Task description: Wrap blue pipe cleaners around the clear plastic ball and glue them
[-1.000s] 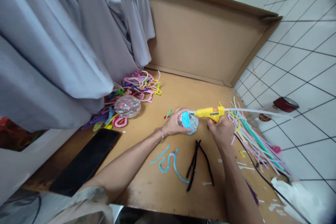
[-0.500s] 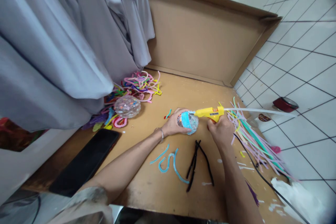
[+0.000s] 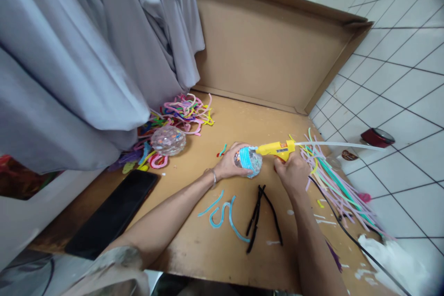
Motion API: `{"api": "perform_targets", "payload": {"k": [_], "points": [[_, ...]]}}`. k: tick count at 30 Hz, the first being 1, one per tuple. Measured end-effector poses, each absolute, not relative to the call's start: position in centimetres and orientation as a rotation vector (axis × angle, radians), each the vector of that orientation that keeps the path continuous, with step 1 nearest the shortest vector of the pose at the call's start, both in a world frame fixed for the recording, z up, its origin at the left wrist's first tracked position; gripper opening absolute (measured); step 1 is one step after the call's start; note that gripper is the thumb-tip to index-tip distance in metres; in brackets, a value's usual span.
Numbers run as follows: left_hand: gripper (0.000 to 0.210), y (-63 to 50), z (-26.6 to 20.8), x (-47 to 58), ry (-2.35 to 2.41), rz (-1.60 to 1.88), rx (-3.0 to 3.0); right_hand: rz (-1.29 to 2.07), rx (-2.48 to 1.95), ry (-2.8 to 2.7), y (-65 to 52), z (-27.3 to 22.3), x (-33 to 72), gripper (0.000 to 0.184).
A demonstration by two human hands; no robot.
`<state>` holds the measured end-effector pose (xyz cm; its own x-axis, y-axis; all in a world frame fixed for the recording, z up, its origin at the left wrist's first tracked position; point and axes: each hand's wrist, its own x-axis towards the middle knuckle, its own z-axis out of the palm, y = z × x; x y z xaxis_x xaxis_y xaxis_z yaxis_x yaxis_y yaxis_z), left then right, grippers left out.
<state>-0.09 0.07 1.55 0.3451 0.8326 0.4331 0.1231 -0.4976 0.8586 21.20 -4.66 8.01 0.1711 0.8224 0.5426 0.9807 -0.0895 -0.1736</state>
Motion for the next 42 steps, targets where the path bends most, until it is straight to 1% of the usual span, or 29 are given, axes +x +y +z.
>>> {"api": "perform_targets", "payload": {"k": [19,22,27,30,33,38,40,42], "points": [[0.081,0.1,1.4,0.0,0.806,1.209,1.837,-0.372,-1.964,-1.649,-4.3,7.7,21.2,0.023],[0.082,0.1,1.3,-0.1,0.818,1.210,1.851,-0.297,-2.005,-1.645,-4.0,7.6,21.2,0.027],[0.084,0.1,1.3,-0.1,0.828,1.206,1.843,-0.089,-2.088,-1.452,-2.7,7.1,22.5,0.040],[0.080,0.1,1.4,-0.1,0.796,1.217,1.851,-0.005,-2.138,-1.365,-1.9,6.2,23.7,0.038],[0.080,0.0,1.3,0.0,0.793,1.247,1.846,-0.045,-2.183,-1.358,-1.5,5.0,24.6,0.037],[0.079,-0.1,1.4,-0.1,0.835,1.219,1.896,-0.053,-2.337,-1.360,-1.5,3.2,24.8,0.048],[0.079,-0.1,1.5,-0.1,0.841,1.210,1.928,-0.173,-2.331,-1.403,-1.5,2.8,24.9,0.049],[0.080,-0.2,1.5,0.0,0.848,1.211,1.962,-0.328,-2.265,-1.434,-1.5,2.7,24.9,0.046]]}}
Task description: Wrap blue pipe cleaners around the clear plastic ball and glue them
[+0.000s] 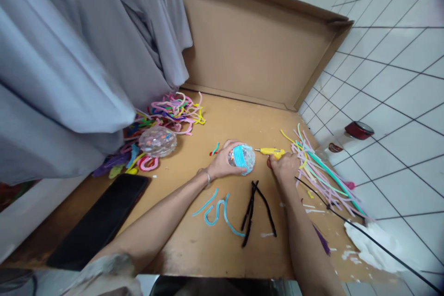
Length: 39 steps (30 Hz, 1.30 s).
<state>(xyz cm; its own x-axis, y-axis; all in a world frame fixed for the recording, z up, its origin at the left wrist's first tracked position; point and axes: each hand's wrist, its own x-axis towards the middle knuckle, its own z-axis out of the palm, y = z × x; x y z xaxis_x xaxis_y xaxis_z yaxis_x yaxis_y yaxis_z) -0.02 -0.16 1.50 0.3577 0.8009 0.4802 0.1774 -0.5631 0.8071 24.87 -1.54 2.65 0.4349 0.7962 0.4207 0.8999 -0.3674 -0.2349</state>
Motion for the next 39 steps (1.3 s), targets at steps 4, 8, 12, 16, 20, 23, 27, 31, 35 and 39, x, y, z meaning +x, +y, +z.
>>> {"api": "perform_targets", "payload": {"k": [4,8,12,16,20,23,27,31,35,39], "points": [[0.081,-0.2,1.4,0.1,0.842,1.235,2.017,-0.387,-1.835,-1.536,-1.8,3.6,23.9,0.033],[0.079,-0.2,1.4,0.2,0.809,1.243,2.054,-0.162,-1.288,-1.718,-3.3,5.5,20.9,0.034],[0.079,-0.2,1.4,0.2,0.787,1.275,2.071,-0.148,-1.024,-1.926,-5.1,7.0,18.3,0.036],[0.078,-0.2,1.3,0.2,0.795,1.263,2.072,-0.148,-0.939,-1.934,-5.7,7.5,17.6,0.012],[0.078,-0.2,1.2,0.3,0.808,1.269,2.065,-0.104,-0.905,-1.915,-5.6,7.4,17.6,0.013],[0.079,-0.1,1.2,0.3,0.802,1.277,2.076,-0.092,-0.895,-1.909,-5.6,7.0,17.5,0.013],[0.077,-0.1,1.3,0.1,0.785,1.271,2.086,-0.061,-0.909,-1.846,-5.6,6.3,17.2,0.017],[0.075,-0.1,1.4,-0.1,0.773,1.268,2.078,0.002,-0.879,-1.822,-5.5,5.9,17.0,0.018],[0.073,0.0,1.3,-0.1,0.731,1.299,2.070,0.027,-0.852,-1.835,-5.4,5.6,16.7,0.019],[0.074,0.0,1.3,-0.2,0.758,1.279,2.068,0.017,-0.861,-1.823,-5.4,5.5,16.7,0.019]]}}
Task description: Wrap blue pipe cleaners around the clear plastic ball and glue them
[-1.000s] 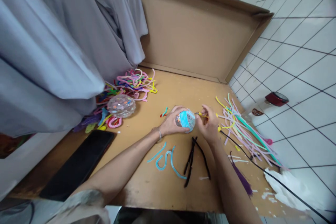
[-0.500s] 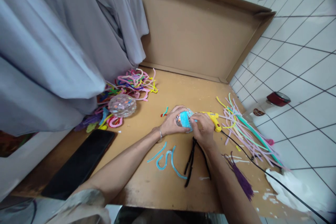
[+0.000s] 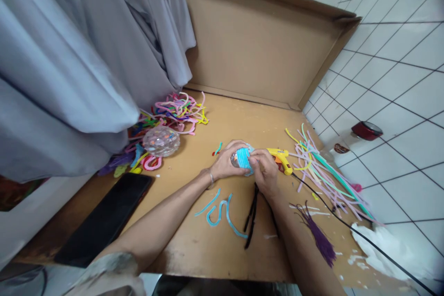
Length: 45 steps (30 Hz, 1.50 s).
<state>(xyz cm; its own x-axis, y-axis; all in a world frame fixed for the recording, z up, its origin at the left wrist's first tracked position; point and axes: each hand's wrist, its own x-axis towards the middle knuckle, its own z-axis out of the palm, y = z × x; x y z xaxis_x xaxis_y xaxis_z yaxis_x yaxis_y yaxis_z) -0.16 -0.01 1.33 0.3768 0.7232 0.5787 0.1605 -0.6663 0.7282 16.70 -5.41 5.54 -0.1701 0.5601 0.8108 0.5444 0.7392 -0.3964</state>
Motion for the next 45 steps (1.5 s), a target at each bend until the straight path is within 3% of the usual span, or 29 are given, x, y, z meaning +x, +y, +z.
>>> {"api": "perform_targets", "payload": {"k": [45], "points": [[0.059,-0.64,1.06,-0.33,0.795,1.309,2.143,-0.054,-0.775,-1.876,-5.08,5.26,16.69,0.015]]}}
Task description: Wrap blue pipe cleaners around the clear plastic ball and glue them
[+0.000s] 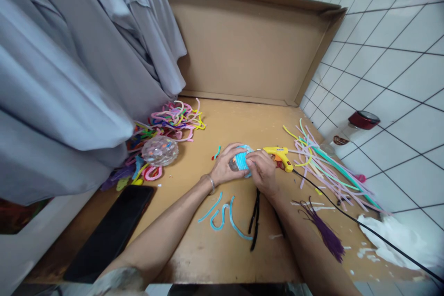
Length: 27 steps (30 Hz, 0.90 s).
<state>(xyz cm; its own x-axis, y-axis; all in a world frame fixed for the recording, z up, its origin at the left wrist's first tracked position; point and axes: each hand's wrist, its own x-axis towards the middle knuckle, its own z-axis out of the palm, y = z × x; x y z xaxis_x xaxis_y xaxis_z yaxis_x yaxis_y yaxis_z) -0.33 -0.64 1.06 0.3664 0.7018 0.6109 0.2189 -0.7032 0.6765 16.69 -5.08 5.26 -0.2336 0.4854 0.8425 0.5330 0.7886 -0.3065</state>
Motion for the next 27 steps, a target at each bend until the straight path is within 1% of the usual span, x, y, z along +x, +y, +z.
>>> {"api": "perform_targets", "payload": {"k": [4,9,17,21,25,27], "points": [[0.065,-0.4,0.6,-0.2,0.766,1.380,2.142,-0.060,-0.773,-1.883,-5.0,5.1,16.7,0.014],[0.061,-0.2,0.2,-0.2,0.721,1.394,2.172,-0.056,-0.793,-1.884,-5.0,5.0,16.8,0.015],[0.060,-0.2,0.2,-0.3,0.728,1.381,2.198,-0.066,-0.776,-1.903,-5.0,4.9,16.8,0.013],[0.068,-0.1,0.0,-0.4,0.675,1.403,2.227,-0.067,-0.790,-1.901,-5.0,4.9,16.7,0.015],[0.079,0.0,-0.1,-0.6,0.659,1.352,2.287,-0.038,-0.816,-1.901,-5.1,4.8,16.7,0.016],[0.080,0.0,-0.1,-0.7,0.641,1.340,2.314,-0.036,-0.811,-1.906,-5.2,4.8,16.7,0.016]]}}
